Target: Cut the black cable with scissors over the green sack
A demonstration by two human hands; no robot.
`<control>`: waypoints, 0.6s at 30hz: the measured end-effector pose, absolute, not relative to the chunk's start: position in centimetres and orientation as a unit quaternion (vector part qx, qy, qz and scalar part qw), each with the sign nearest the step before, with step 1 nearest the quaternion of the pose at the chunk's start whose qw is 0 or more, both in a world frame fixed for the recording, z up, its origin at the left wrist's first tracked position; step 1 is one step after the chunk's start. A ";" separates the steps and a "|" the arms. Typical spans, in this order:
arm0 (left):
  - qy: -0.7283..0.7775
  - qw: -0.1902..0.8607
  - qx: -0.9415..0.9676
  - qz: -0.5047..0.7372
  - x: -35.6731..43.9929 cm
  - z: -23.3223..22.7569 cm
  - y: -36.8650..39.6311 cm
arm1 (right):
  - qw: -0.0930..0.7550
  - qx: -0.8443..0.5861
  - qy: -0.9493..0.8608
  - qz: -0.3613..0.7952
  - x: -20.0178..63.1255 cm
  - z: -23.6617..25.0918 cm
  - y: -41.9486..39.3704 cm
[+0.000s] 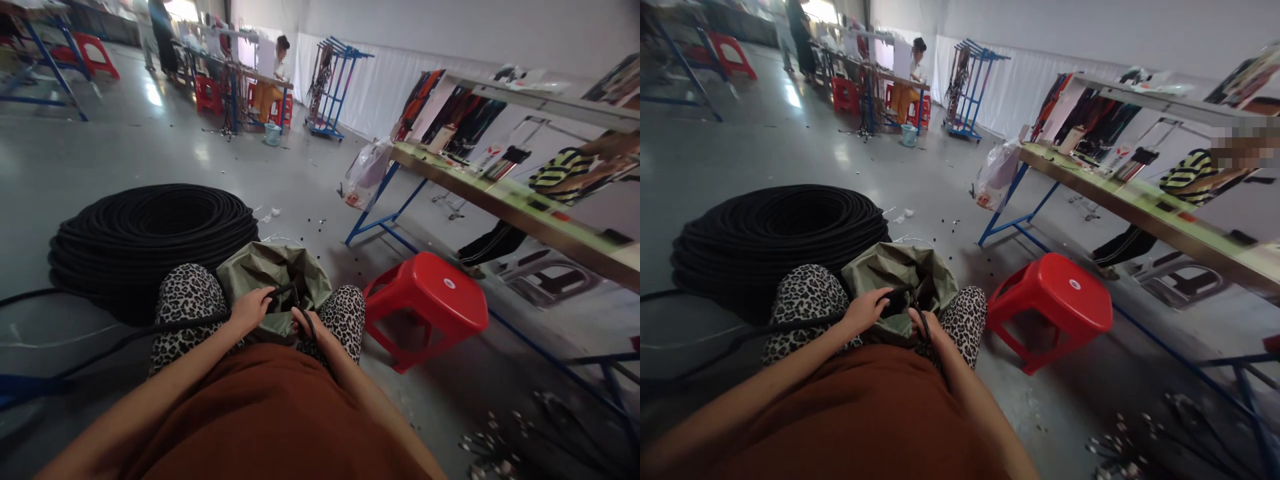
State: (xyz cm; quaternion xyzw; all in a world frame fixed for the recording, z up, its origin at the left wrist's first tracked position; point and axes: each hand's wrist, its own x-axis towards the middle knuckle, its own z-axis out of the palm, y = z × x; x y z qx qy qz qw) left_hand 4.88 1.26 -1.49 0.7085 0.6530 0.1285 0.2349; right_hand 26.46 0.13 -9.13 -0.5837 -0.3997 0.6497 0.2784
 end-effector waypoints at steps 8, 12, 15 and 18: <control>0.654 0.234 0.711 0.109 5.4 -1.2 0.9 | 0.272 -0.549 -0.427 0.665 26.8 -8.8 0.0; 0.656 0.232 0.711 0.102 5.6 -1.2 0.7 | 0.269 -0.550 -0.411 0.675 26.6 -9.5 0.1; 0.656 0.224 0.715 0.091 5.7 -1.1 0.6 | 0.275 -0.544 -0.415 0.676 26.6 -9.8 0.2; 0.655 0.223 0.718 0.077 5.7 -0.8 0.6 | 0.277 -0.546 -0.433 0.662 26.6 -9.9 0.2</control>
